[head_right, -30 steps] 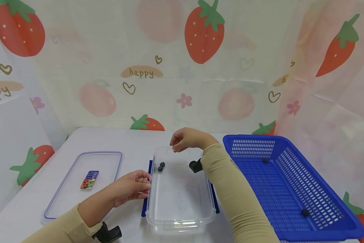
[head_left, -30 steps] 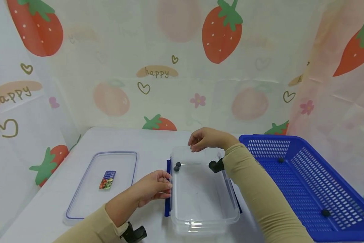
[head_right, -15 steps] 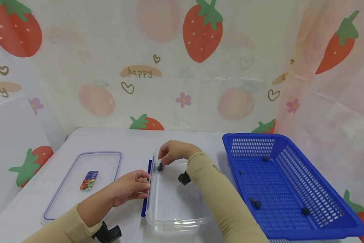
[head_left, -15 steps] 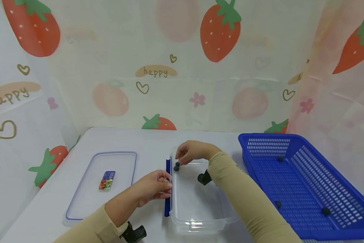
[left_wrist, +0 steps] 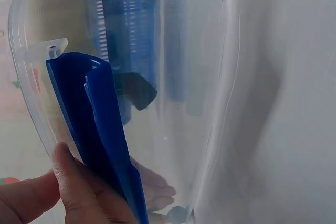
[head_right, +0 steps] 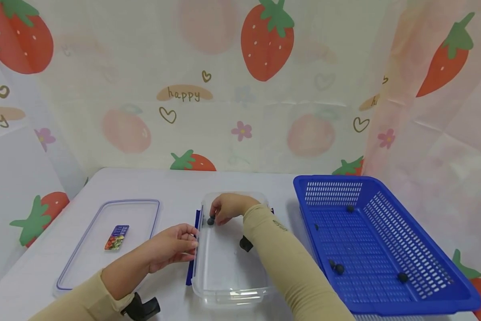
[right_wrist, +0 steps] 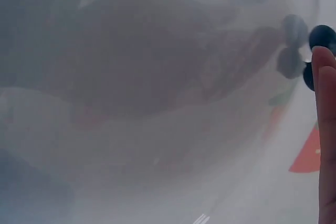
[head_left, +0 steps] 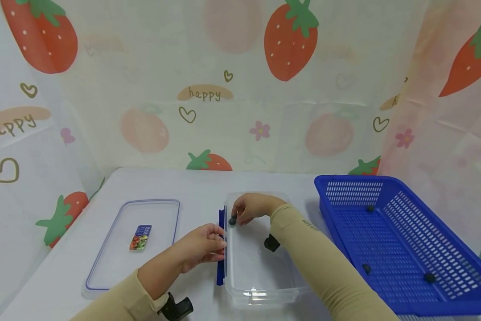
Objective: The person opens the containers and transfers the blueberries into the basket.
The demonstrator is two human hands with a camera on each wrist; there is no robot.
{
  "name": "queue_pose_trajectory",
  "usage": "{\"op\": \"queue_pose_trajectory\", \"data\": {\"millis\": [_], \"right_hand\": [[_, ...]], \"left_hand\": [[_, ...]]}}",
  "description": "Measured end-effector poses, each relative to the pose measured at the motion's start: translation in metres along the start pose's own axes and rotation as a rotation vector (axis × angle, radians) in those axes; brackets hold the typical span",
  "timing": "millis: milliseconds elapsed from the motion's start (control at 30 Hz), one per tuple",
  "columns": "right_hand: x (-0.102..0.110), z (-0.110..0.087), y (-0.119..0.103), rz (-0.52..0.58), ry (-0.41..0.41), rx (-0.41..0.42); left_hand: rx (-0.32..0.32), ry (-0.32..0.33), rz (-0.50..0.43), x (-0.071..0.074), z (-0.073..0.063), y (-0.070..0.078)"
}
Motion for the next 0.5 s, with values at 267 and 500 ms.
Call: {"op": "queue_pose_trajectory", "data": {"millis": [267,500], "right_hand": [[-0.007,0.003,0.003,-0.08,-0.002,-0.02],[-0.013,0.004,0.001,-0.121,0.008,-0.005]], "left_hand": [[-0.003,-0.003,-0.001,-0.001,0.0,0.001],[0.001,0.002,0.003,0.0,0.001,-0.001]]}}
Point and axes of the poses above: each hand's wrist, its own z-axis towards the middle knuckle, its own x-axis out of the back of the hand, y = z × x, the point moved 1 cm from there along z, towards the middle knuckle, and after that the axes turned 3 degrees about y, right-handed, at the moved point
